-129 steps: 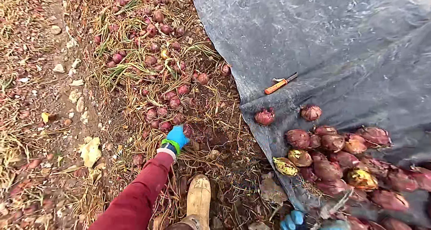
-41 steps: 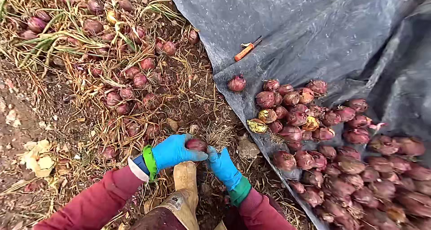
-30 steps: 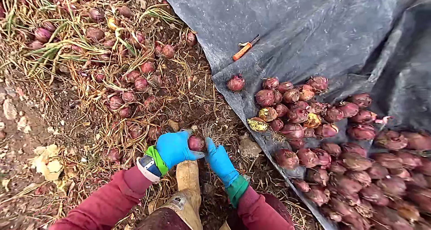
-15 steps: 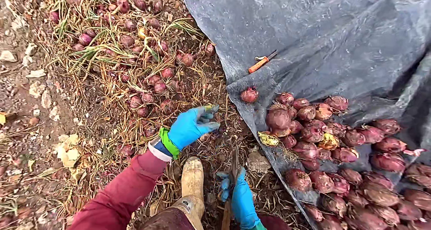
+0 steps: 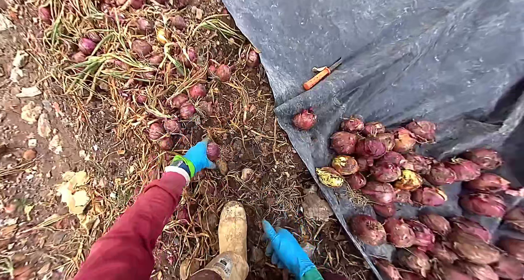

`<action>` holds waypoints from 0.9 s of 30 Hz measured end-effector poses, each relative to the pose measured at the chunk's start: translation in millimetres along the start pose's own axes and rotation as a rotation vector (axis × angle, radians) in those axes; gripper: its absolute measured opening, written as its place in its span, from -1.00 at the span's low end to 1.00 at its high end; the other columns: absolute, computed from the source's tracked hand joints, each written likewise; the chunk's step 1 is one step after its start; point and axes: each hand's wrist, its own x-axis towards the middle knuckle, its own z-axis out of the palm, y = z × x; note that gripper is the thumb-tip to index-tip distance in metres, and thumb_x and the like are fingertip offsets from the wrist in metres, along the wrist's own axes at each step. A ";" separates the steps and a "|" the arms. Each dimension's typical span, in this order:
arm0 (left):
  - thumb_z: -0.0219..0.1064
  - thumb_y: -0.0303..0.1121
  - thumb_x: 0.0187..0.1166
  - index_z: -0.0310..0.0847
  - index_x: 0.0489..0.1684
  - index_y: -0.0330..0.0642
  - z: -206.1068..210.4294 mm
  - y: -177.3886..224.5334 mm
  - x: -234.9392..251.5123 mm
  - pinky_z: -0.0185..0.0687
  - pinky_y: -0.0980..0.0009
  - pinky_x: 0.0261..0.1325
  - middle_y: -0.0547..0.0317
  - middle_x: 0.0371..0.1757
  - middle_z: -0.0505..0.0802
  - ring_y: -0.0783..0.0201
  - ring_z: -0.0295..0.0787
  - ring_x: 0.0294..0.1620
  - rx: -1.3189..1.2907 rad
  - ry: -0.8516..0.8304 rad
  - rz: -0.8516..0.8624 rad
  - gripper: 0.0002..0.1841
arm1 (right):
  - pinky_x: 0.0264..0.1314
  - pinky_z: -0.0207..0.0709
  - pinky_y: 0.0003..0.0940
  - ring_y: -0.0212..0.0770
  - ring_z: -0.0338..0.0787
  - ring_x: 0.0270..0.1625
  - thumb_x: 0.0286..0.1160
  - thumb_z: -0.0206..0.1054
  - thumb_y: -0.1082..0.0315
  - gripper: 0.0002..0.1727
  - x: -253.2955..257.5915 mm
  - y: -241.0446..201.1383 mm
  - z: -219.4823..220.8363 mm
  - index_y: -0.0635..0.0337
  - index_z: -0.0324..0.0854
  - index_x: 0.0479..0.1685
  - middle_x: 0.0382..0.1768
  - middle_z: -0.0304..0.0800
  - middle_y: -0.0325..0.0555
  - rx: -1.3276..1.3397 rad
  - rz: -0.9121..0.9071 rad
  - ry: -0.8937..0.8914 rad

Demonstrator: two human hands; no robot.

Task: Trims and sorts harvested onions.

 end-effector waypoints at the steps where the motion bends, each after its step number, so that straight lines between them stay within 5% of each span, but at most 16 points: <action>1: 0.86 0.07 -0.16 0.29 0.75 -0.03 -3.0 2.5 1.3 0.66 -0.33 0.37 -0.17 0.41 0.74 -0.20 0.76 0.35 0.026 0.044 -0.014 0.21 | -0.41 0.71 -0.13 -0.14 0.81 -0.51 0.44 -0.21 -0.68 -0.02 1.4 -2.8 1.2 -0.02 0.76 0.11 -0.40 0.88 -0.15 0.000 -0.021 -0.004; 6: 0.73 0.36 -0.19 0.59 0.45 0.06 -21.3 32.6 -56.6 0.76 -0.22 0.22 0.07 0.09 0.90 0.03 0.87 0.14 -0.144 0.128 0.072 0.03 | -0.59 0.67 -0.18 -0.12 0.68 -0.68 0.74 -0.27 -0.41 -0.11 -15.9 -23.4 5.5 0.16 0.75 0.16 -0.55 0.77 -0.03 0.360 -0.280 0.060; 9: 0.75 0.28 -0.14 0.57 0.47 0.07 -36.2 80.6 -133.4 0.84 -0.11 0.11 0.15 -0.02 0.93 0.18 0.92 0.02 -0.404 0.119 0.271 0.00 | -0.60 0.71 -0.11 -0.10 0.63 -0.70 0.77 -0.38 -0.35 -0.06 -24.4 -43.4 6.6 0.31 0.70 0.17 -0.60 0.67 -0.02 0.580 -0.548 0.047; 11: 0.76 0.24 -0.11 0.59 0.47 0.15 -34.7 104.5 -164.7 0.89 0.03 0.05 0.26 -0.03 0.94 0.29 0.92 -0.03 -0.475 -0.013 0.377 -0.05 | -0.54 0.74 -0.13 -0.13 0.68 -0.66 0.68 -0.17 -0.43 -0.09 -32.4 -58.7 7.1 0.32 0.72 0.01 -0.59 0.69 -0.07 0.560 -0.736 0.070; 13: 0.73 0.27 -0.08 0.71 0.27 0.16 -26.4 115.8 -177.8 0.90 0.15 -0.10 0.30 -0.15 0.93 0.35 0.90 -0.20 -0.469 -0.231 0.402 -0.19 | -0.53 0.73 -0.17 -0.16 0.70 -0.65 0.47 -0.02 -0.59 -0.09 -40.4 -71.6 8.6 0.19 0.67 -0.39 -0.64 0.68 -0.12 0.544 -0.862 0.153; 15: 0.71 0.28 0.01 0.76 0.15 0.08 -21.3 120.3 -181.2 0.82 0.21 -0.24 0.23 -0.25 0.90 0.32 0.83 -0.36 -0.468 -0.435 0.371 -0.27 | -0.56 0.70 -0.25 -0.23 0.70 -0.65 0.19 -0.14 -0.80 0.03 -47.0 -75.6 5.7 0.09 0.66 -0.48 -0.65 0.70 -0.18 0.485 -0.917 0.275; 17: 0.69 0.35 0.01 0.79 0.09 0.05 -27.1 125.4 -175.0 0.79 0.20 -0.21 0.22 -0.28 0.89 0.30 0.82 -0.34 -0.375 -0.497 0.359 -0.27 | -0.61 0.66 -0.27 -0.26 0.68 -0.66 0.17 -0.30 -0.82 0.09 -45.9 -75.5 2.0 0.09 0.65 -0.45 -0.64 0.69 -0.20 0.419 -0.903 0.356; 20: 0.57 0.47 0.02 0.70 0.31 0.27 -36.4 161.6 -177.8 0.81 -0.07 -0.03 0.29 -0.11 0.92 0.20 0.89 -0.09 0.109 -0.250 0.482 -0.19 | -0.68 0.59 -0.19 -0.20 0.59 -0.74 0.56 -0.44 -0.58 -0.01 -44.1 -69.6 -8.0 0.09 0.64 -0.36 -0.71 0.60 -0.13 0.491 -0.751 0.418; 22: 0.46 0.23 0.40 0.68 0.40 0.22 -22.7 199.0 -182.3 0.81 -0.07 -0.15 0.12 0.02 0.89 0.02 0.88 -0.05 0.313 0.115 0.814 -0.41 | -0.77 0.46 -0.20 -0.20 0.41 -0.84 0.71 -0.48 -0.43 -0.12 -50.2 -61.7 -26.2 0.07 0.55 -0.41 -0.83 0.38 -0.16 0.778 -0.745 0.456; 24: 0.44 -0.14 0.57 0.71 0.41 0.11 -1.7 236.7 -172.3 0.79 0.08 0.07 -0.09 0.23 0.82 -0.06 0.82 0.15 0.187 0.455 1.181 -0.58 | -0.81 0.33 -0.34 -0.33 0.28 -0.87 0.68 -0.57 -0.45 -0.13 -70.5 -50.3 -55.5 -0.05 0.47 -0.50 -0.87 0.27 -0.33 1.107 -0.822 0.513; 25: 0.41 -0.14 0.59 0.67 0.50 0.02 4.9 250.1 -176.1 0.67 0.10 0.41 -0.17 0.48 0.73 -0.07 0.71 0.45 0.091 0.487 1.232 -0.52 | -0.80 0.30 -0.38 -0.37 0.25 -0.86 0.63 -0.65 -0.49 -0.11 -81.8 -41.3 -68.8 -0.10 0.45 -0.50 -0.87 0.24 -0.39 1.238 -0.839 0.555; 27: 0.51 0.02 0.50 0.74 0.37 -0.11 13.0 248.7 -197.2 0.46 0.12 0.66 -0.12 0.55 0.69 -0.01 0.60 0.60 -0.149 0.391 1.218 -0.46 | -0.79 0.29 -0.46 -0.43 0.25 -0.85 0.57 -0.73 -0.52 -0.07 -90.8 -18.7 -94.2 -0.13 0.49 -0.34 -0.83 0.28 -0.46 1.418 -0.864 0.649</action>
